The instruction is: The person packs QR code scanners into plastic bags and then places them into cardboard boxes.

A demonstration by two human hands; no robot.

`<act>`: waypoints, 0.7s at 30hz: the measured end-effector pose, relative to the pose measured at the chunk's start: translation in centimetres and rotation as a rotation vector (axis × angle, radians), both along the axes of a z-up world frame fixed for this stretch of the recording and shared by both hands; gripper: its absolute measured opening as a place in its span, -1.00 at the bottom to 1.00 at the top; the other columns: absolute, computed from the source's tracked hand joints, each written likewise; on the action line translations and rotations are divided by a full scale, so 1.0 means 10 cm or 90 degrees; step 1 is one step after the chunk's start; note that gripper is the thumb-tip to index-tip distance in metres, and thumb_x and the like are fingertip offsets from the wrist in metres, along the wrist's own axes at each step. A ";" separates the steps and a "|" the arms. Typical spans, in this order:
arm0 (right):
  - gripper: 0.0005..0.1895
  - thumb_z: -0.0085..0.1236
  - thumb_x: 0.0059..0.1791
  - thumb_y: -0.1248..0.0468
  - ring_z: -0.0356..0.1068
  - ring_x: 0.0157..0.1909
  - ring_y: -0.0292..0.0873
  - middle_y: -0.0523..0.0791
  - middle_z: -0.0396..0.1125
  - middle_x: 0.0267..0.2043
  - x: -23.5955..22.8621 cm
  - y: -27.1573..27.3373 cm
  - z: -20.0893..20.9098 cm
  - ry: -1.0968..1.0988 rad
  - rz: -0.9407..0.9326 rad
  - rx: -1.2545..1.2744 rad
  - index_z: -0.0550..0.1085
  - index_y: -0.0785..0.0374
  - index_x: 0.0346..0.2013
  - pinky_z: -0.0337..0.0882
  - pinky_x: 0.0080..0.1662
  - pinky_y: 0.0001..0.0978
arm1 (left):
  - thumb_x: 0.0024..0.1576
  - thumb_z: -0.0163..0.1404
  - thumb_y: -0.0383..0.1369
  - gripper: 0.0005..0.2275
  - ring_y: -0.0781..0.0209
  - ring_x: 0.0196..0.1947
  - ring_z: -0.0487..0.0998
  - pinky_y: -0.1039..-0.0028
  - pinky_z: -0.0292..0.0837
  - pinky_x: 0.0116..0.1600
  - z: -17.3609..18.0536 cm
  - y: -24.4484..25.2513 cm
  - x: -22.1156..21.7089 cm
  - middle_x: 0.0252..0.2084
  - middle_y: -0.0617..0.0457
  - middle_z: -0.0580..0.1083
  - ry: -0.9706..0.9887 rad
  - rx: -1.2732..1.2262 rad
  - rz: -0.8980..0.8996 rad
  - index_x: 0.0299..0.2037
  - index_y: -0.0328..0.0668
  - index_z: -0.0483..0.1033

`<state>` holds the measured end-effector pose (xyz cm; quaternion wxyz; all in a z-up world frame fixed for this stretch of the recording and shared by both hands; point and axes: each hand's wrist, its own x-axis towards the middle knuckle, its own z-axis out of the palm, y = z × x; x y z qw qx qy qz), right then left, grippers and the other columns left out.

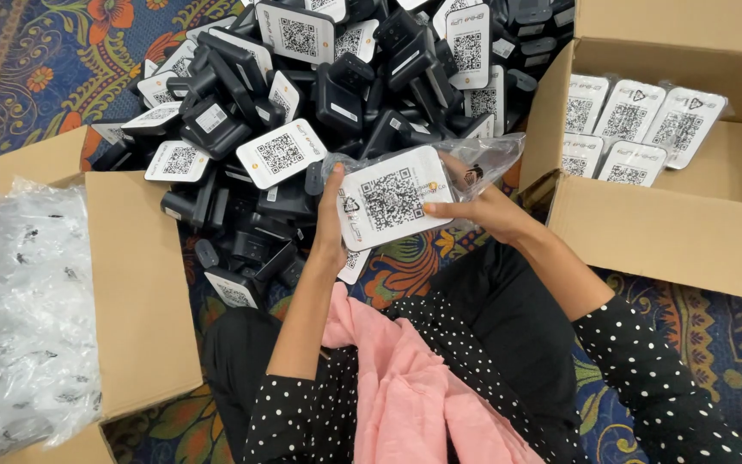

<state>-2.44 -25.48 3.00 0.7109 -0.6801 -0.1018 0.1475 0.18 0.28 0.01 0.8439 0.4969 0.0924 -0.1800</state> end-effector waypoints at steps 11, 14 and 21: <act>-0.67 0.01 0.19 0.14 0.47 -0.26 -0.21 -0.02 0.50 -0.26 -0.07 0.20 0.58 -0.293 -0.262 -0.333 0.60 0.33 -0.02 0.40 -0.19 -0.31 | 0.23 -0.12 -0.01 -0.56 0.16 -0.13 0.63 0.36 0.58 -0.05 -0.33 -0.06 -0.08 -0.04 -0.02 0.57 0.075 -0.133 0.048 0.09 -0.20 0.47; -0.69 0.09 0.16 0.14 0.46 -0.13 -0.16 -0.03 0.49 -0.13 -0.07 0.15 0.50 -0.324 -0.314 -0.289 0.56 0.31 0.05 0.41 -0.10 -0.30 | 0.24 -0.18 -0.04 -0.56 0.10 -0.12 0.62 0.32 0.58 -0.04 -0.34 -0.09 -0.10 -0.03 -0.06 0.57 0.084 -0.167 0.068 0.08 -0.23 0.48; -0.01 0.33 -0.02 0.06 0.20 0.41 0.06 0.02 0.04 0.40 -0.08 0.07 0.01 -0.176 -0.275 -0.121 -0.09 0.11 0.50 0.34 0.21 -0.11 | 0.23 -0.34 -0.09 -0.53 0.01 -0.06 0.62 0.23 0.56 0.06 -0.58 -0.15 -0.02 -0.01 -0.08 0.57 0.067 -0.285 0.231 0.07 -0.28 0.48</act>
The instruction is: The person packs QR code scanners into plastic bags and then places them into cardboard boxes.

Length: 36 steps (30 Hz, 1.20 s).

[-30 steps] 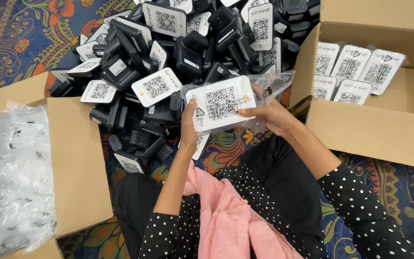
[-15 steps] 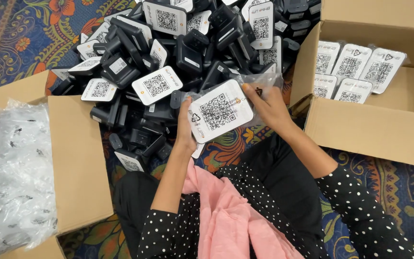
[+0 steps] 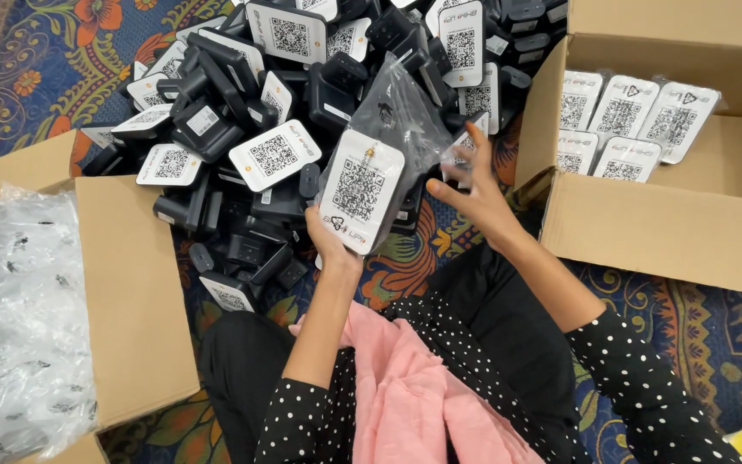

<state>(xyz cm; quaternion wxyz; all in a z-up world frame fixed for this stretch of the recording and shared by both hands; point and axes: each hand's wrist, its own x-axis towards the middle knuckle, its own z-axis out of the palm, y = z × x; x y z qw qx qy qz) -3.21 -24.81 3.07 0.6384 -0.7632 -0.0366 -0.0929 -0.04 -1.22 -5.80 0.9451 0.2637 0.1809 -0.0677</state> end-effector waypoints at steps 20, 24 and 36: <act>-0.82 0.14 0.12 0.37 0.37 -0.16 -0.37 -0.15 0.46 -0.20 0.18 0.20 -0.50 0.050 0.048 0.080 0.48 0.37 0.00 0.40 -0.11 -0.50 | 0.25 0.05 -0.13 -0.61 -0.09 -0.10 0.59 0.27 0.45 -0.03 0.75 -0.45 -0.42 -0.11 -0.23 0.56 -0.426 0.961 -0.133 0.08 -0.32 0.41; -0.53 0.23 0.02 0.47 0.41 -0.03 -0.28 -0.08 0.40 -0.04 0.24 0.21 -0.53 0.131 0.045 0.216 0.25 0.37 0.16 0.45 -0.05 -0.45 | 0.13 0.22 -0.14 -0.49 -0.15 -0.13 0.61 0.25 0.48 -0.08 0.76 -0.46 -0.46 -0.12 -0.26 0.57 -0.464 0.982 -0.084 0.08 -0.36 0.29; -0.63 0.02 0.06 0.48 0.43 0.01 -0.20 -0.02 0.47 0.04 0.36 -0.01 -0.75 0.232 0.343 0.242 0.51 0.41 0.16 0.44 0.00 -0.41 | 0.14 0.23 -0.30 -0.54 0.38 -0.21 0.57 0.59 0.48 -0.09 0.67 -0.34 -0.29 -0.19 0.03 0.59 -0.350 0.593 -0.031 0.17 -0.28 0.32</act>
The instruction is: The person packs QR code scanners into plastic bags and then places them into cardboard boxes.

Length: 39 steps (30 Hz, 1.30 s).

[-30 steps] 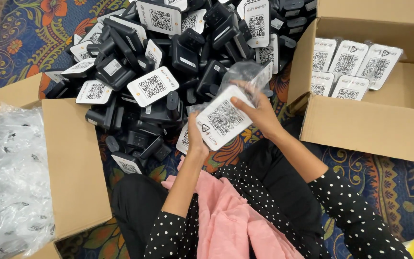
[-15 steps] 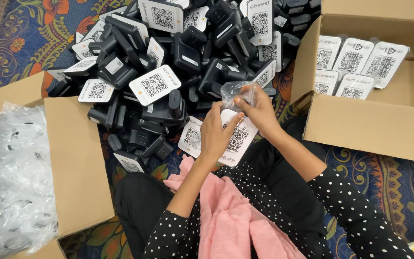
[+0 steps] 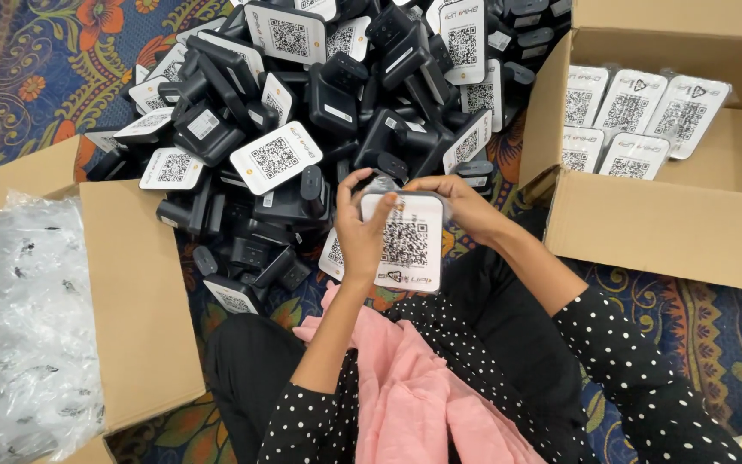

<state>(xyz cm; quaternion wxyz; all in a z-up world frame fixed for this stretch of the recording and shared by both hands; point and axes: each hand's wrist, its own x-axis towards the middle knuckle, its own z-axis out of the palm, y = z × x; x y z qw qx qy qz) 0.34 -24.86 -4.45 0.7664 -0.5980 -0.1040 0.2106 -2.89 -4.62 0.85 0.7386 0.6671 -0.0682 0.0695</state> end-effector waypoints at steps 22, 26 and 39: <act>-0.59 -0.18 0.18 0.08 0.47 -0.11 0.05 0.04 0.47 -0.17 -0.17 0.19 0.75 -0.347 -0.081 -0.404 0.48 0.36 0.01 0.41 -0.06 -0.20 | 0.29 0.02 -0.26 -0.79 -0.16 -0.20 0.58 0.19 0.45 -0.14 0.32 -0.09 0.08 -0.17 -0.13 0.55 -0.157 0.456 -0.019 -0.05 -0.25 0.51; -0.68 0.03 0.08 0.12 0.46 -0.09 0.07 0.03 0.48 -0.24 -0.17 0.20 0.82 -0.315 -0.155 -0.538 0.56 0.32 -0.13 0.38 -0.05 -0.16 | 0.25 0.07 -0.30 -0.83 -0.11 -0.23 0.59 0.22 0.44 -0.15 0.10 -0.19 0.12 -0.23 -0.12 0.56 -0.094 0.388 0.035 -0.14 -0.26 0.56; -0.15 0.18 0.00 0.14 0.38 0.21 0.06 0.08 0.25 0.29 -0.37 -0.75 0.56 0.195 -0.245 0.123 -0.07 0.06 0.46 0.51 0.10 0.03 | 0.29 0.03 -0.37 -0.76 0.33 -0.16 0.57 0.55 0.51 -0.06 -0.20 -0.81 0.55 -0.11 0.01 0.57 0.075 -0.117 0.188 0.02 -0.44 0.52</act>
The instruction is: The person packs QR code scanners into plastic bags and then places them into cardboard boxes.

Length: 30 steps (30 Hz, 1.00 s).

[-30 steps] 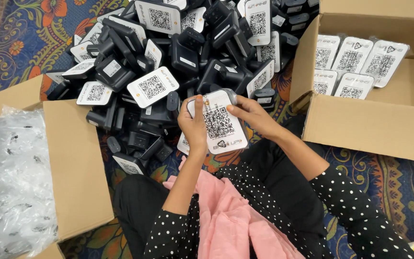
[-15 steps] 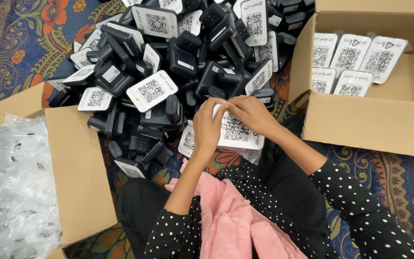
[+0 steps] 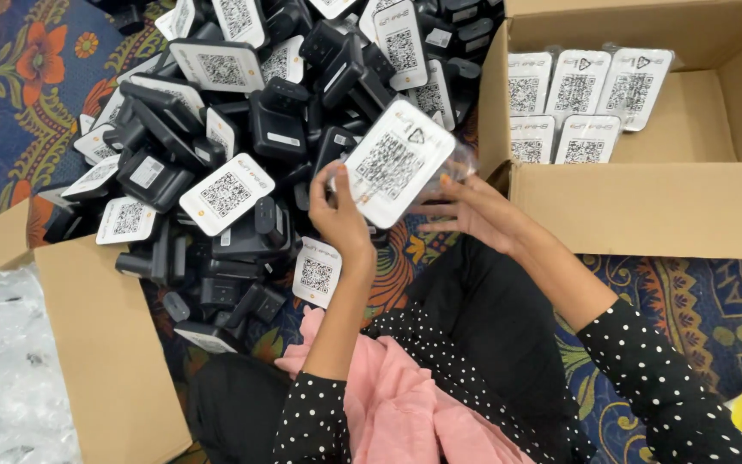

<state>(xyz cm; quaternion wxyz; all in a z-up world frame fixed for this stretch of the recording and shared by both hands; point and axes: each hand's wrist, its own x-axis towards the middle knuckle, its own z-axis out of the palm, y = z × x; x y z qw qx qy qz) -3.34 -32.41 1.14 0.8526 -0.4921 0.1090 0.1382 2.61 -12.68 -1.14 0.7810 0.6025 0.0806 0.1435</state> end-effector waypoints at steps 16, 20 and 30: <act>0.02 0.43 -0.24 0.40 0.33 0.28 -0.18 -0.09 0.37 0.25 0.14 -2.55 -0.31 -0.106 -0.136 -0.403 0.13 0.25 0.46 0.37 0.24 -0.31 | -0.02 0.27 -0.54 -0.43 -0.23 0.07 0.57 0.17 0.47 0.11 -0.50 -2.43 0.42 0.06 -0.34 0.48 -0.156 0.390 -0.488 0.19 -0.35 0.29; -0.14 0.49 -0.17 0.42 0.38 0.08 -0.11 0.00 0.43 0.11 0.14 -3.42 -0.47 -0.071 -0.154 -0.694 0.28 0.22 0.36 0.41 -0.02 -0.28 | 0.01 0.19 -0.53 -0.52 -0.24 0.01 0.61 0.16 0.49 0.07 -0.79 -3.47 0.68 -0.04 -0.33 0.56 -0.143 0.385 -0.587 0.11 -0.35 0.24; -0.34 0.20 0.00 0.45 0.52 -0.09 -0.18 -0.03 0.47 -0.02 0.09 -5.27 -1.38 0.118 -0.306 -0.602 0.23 0.15 0.38 0.60 -0.13 -0.29 | 0.13 0.04 -0.50 -0.73 -0.36 -0.03 0.58 0.08 0.43 0.08 -2.01 -5.90 0.85 -0.13 -0.40 0.56 -0.086 0.413 -0.706 0.02 -0.41 0.33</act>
